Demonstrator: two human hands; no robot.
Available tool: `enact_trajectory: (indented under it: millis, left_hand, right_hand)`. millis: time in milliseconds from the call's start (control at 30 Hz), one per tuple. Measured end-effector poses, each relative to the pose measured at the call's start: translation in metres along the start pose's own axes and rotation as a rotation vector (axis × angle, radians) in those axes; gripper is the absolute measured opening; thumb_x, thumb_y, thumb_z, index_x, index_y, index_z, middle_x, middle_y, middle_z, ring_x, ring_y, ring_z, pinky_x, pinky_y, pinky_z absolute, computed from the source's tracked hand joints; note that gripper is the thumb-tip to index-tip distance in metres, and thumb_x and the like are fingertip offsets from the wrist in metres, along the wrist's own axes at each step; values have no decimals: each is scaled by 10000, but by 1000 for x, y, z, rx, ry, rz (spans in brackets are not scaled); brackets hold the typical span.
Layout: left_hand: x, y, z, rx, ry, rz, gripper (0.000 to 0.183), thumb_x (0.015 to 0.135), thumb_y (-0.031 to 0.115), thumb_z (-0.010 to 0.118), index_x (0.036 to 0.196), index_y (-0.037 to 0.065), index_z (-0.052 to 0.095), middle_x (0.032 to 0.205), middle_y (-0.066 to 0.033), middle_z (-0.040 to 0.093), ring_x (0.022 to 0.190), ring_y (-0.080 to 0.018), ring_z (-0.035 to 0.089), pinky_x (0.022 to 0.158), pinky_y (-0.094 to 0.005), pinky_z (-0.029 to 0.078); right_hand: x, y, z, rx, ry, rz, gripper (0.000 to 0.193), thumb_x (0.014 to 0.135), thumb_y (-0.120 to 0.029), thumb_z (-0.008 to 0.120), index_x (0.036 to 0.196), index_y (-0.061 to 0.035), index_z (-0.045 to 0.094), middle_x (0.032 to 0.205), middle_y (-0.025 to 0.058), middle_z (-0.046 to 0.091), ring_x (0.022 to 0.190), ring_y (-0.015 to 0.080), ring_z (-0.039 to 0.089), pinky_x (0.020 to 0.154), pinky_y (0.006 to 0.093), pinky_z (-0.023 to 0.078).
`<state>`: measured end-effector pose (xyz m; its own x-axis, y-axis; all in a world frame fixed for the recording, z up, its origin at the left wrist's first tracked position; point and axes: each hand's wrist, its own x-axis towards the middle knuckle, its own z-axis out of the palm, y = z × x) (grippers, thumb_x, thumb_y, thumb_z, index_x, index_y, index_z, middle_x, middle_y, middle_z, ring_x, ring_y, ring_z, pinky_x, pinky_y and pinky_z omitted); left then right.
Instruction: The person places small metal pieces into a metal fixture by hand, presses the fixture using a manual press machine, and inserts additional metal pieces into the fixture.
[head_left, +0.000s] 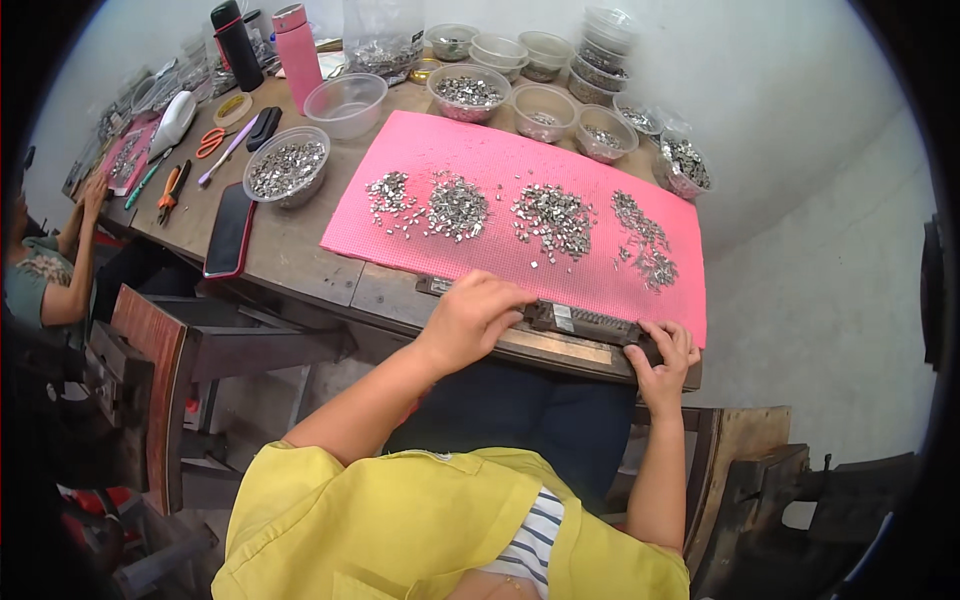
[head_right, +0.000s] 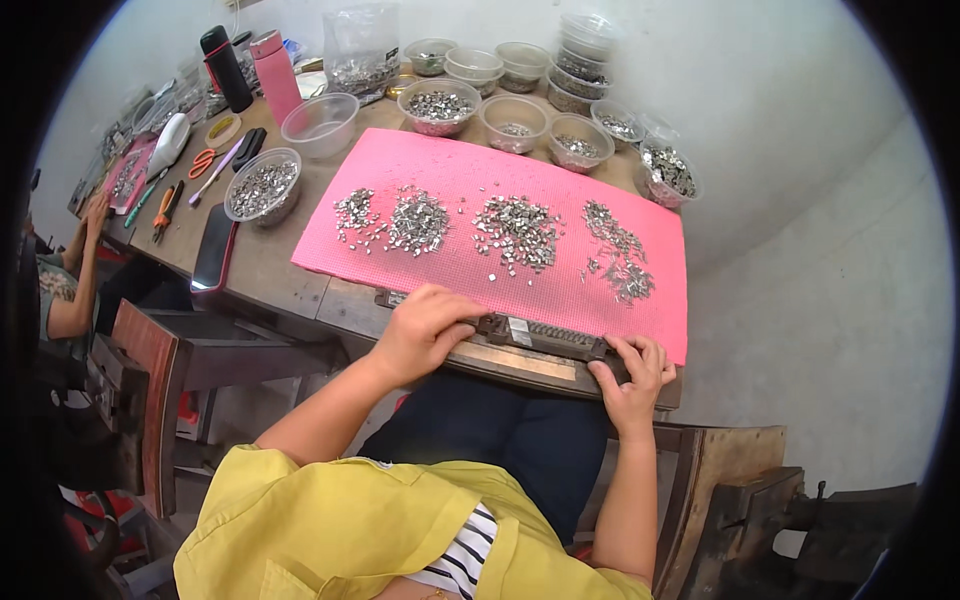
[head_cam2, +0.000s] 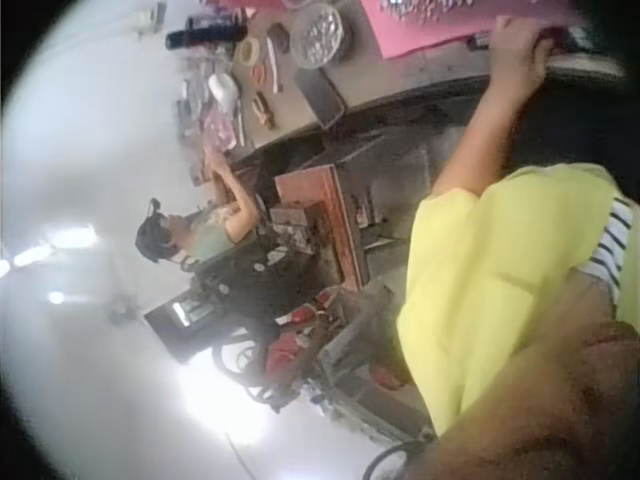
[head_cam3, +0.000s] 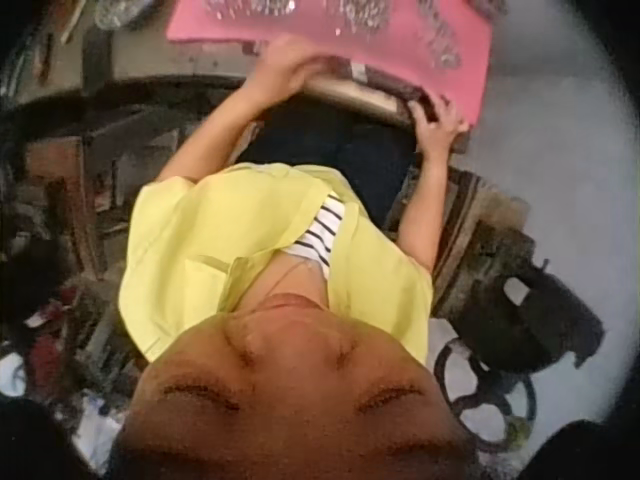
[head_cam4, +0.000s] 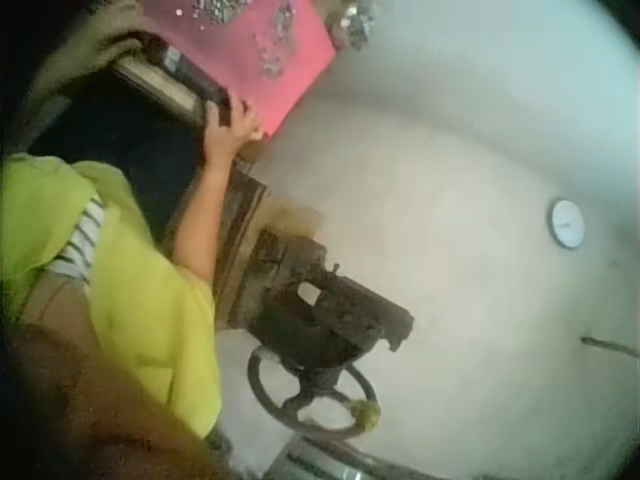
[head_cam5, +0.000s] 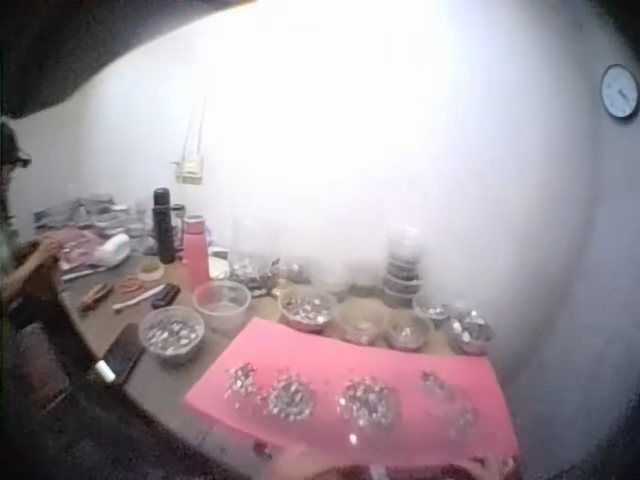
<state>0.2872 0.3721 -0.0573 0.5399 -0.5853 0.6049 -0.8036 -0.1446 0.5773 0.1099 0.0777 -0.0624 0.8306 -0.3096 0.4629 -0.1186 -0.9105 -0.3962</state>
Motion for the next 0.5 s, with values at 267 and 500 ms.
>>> enact_trajectory:
  millis: [267, 500]
  left_hand:
    - [60, -43, -28, 117, -112, -63, 231, 784, 138, 844, 1008, 103, 800, 986, -89, 729, 956, -293, 693, 855, -399, 563]
    - [90, -64, -13, 239, -237, -31, 149, 763, 231, 836, 877, 153, 783, 911, -18, 707, 931, -264, 646, 810, -426, 498]
  right_hand:
    - [3, -9, -4, 32, -17, 22, 443, 721, -320, 852, 1117, -138, 774, 1085, 47, 630, 1109, 241, 566, 1049, 416, 264]
    - [9, -13, -9, 62, -58, 14, 458, 775, -363, 770, 1142, -89, 754, 1110, 72, 631, 1133, 253, 565, 1080, 414, 257]
